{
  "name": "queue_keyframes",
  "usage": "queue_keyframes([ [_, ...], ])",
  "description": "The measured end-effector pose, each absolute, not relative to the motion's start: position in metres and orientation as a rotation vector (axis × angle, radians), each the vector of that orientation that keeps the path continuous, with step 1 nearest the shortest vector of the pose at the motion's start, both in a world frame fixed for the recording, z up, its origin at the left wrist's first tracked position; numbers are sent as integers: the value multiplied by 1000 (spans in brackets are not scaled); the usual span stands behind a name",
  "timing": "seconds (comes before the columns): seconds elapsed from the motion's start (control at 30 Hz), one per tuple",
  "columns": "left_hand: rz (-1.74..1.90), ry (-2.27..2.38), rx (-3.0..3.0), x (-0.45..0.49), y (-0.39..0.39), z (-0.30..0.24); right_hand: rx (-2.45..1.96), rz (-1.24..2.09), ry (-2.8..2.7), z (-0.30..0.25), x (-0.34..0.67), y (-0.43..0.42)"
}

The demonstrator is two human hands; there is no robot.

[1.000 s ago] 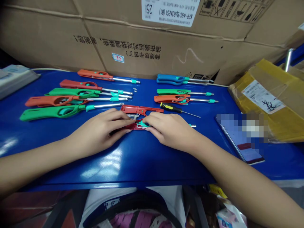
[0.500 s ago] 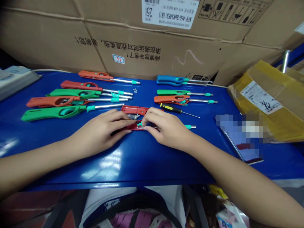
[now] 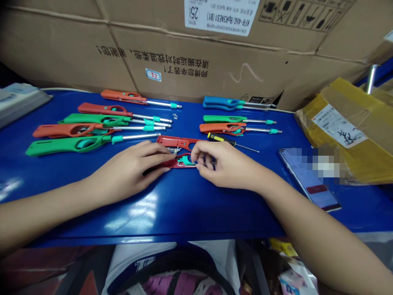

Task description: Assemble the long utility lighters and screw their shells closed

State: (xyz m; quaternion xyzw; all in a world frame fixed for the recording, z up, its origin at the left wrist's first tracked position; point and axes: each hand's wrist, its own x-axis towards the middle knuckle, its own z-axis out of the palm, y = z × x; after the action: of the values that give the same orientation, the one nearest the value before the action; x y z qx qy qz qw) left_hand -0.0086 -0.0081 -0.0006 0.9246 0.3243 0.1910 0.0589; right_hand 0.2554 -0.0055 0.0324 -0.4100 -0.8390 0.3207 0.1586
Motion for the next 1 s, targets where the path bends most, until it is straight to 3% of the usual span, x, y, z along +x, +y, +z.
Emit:
queue_keyframes([
  [0.37,489,887,2946,-8,-9,1,-1096,583,-2617,28,256,-3],
  [1.0,536,737,2966,-12,-5,-1,-961,335,-2711,11,261,5],
])
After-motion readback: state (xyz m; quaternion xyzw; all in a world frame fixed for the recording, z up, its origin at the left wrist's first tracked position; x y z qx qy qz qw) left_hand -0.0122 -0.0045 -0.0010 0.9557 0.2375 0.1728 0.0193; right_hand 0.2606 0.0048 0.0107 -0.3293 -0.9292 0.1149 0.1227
